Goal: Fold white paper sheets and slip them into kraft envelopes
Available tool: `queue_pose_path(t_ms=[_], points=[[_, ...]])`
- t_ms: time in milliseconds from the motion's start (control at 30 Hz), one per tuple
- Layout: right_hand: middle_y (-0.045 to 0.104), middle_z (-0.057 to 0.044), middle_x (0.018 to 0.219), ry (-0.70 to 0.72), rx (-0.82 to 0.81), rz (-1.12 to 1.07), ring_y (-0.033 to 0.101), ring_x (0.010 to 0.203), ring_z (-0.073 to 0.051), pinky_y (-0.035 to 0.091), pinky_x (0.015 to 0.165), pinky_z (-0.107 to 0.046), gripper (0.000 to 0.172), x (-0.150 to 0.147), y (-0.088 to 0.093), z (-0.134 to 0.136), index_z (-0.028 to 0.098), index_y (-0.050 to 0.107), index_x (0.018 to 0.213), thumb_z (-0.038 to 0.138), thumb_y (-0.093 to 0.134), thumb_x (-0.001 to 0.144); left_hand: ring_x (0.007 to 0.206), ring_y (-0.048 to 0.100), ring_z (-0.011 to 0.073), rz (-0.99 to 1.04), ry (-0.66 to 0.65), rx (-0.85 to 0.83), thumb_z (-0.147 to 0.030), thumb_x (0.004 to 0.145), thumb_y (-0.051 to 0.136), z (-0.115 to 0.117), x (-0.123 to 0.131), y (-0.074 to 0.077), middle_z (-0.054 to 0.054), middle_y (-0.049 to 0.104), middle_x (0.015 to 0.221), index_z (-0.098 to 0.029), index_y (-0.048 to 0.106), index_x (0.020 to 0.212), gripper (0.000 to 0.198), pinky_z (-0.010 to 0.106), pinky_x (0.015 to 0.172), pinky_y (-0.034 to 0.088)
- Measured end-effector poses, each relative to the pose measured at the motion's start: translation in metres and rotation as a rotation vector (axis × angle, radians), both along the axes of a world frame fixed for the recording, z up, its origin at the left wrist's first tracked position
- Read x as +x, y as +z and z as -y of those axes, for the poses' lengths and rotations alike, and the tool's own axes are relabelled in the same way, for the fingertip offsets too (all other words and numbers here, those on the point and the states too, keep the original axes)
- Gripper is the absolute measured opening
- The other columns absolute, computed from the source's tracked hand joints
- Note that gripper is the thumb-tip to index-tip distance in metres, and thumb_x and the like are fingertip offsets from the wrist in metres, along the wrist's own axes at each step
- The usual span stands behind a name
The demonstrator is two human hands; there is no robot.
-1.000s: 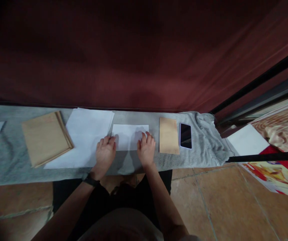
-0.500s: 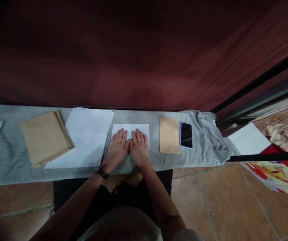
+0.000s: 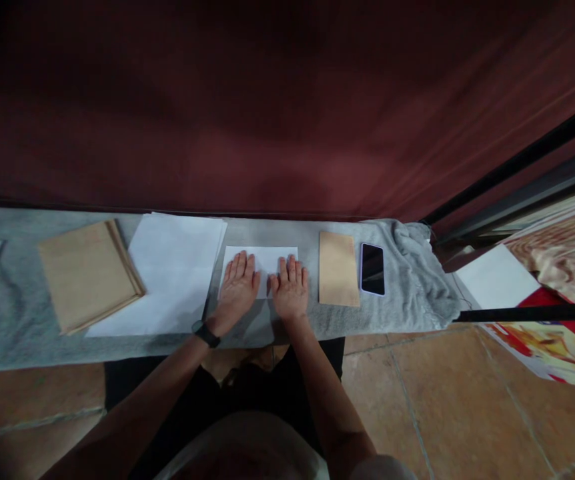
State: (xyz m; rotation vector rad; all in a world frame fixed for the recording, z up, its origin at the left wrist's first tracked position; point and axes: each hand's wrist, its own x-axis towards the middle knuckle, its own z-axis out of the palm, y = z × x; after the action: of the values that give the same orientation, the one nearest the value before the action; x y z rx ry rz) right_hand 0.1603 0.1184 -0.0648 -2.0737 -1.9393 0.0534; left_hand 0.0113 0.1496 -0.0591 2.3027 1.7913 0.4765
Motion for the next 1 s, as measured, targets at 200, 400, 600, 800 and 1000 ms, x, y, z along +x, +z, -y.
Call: queue_pose_path(t_ms=[200,400,600,800,1000], points=[[0.036,-0.018,0.167,-0.009,0.021,0.006,0.036,0.154,-0.033,0.026,0.125,-0.054,0.059,-0.002,-0.004,-0.002,0.015,0.039,0.161,0.043,0.039,0.11,0.161,0.021,0.0297,-0.011,-0.088,0.001,-0.027,0.104,0.034,-0.021,0.015,0.001,0.015,0.032,0.17,-0.01,0.037,0.16,0.059,0.053,0.131,0.017],[0.034,-0.017,0.169,-0.013,-0.002,-0.012,0.035,0.155,-0.032,0.026,0.125,-0.053,0.058,-0.001,-0.004,-0.002,0.016,0.038,0.162,0.041,0.041,0.109,0.16,0.023,0.0291,-0.003,-0.043,0.005,-0.034,0.106,0.033,-0.032,0.004,0.0,0.013,0.033,0.17,-0.013,0.036,0.161,0.059,0.052,0.13,0.017],[0.04,-0.015,0.166,-0.063,-0.021,-0.077,0.035,0.154,-0.033,0.02,0.126,-0.06,0.055,-0.006,0.005,-0.006,0.018,0.044,0.158,0.039,0.043,0.108,0.161,0.021,0.0308,-0.019,-0.004,0.037,-0.039,0.107,0.032,-0.026,-0.005,0.0,0.016,0.03,0.17,-0.012,0.033,0.162,0.062,0.053,0.13,0.017],[0.045,-0.011,0.164,0.116,-0.041,-0.176,0.039,0.152,-0.025,0.021,0.128,-0.047,0.049,-0.032,0.015,-0.033,0.016,0.05,0.153,0.034,0.036,0.11,0.161,0.018,0.0305,-0.044,-0.04,0.0,-0.027,0.105,0.033,-0.026,-0.008,0.002,0.015,0.026,0.173,-0.012,0.032,0.162,0.059,0.055,0.13,0.016],[0.043,-0.009,0.166,0.155,-0.074,-0.119,0.035,0.155,-0.025,0.021,0.129,-0.048,0.048,-0.039,0.016,-0.046,0.02,0.05,0.155,0.034,0.036,0.111,0.162,0.017,0.0305,-0.014,-0.043,-0.013,-0.022,0.105,0.03,-0.026,-0.008,0.002,0.015,0.024,0.173,-0.012,0.034,0.161,0.058,0.056,0.13,0.015]])
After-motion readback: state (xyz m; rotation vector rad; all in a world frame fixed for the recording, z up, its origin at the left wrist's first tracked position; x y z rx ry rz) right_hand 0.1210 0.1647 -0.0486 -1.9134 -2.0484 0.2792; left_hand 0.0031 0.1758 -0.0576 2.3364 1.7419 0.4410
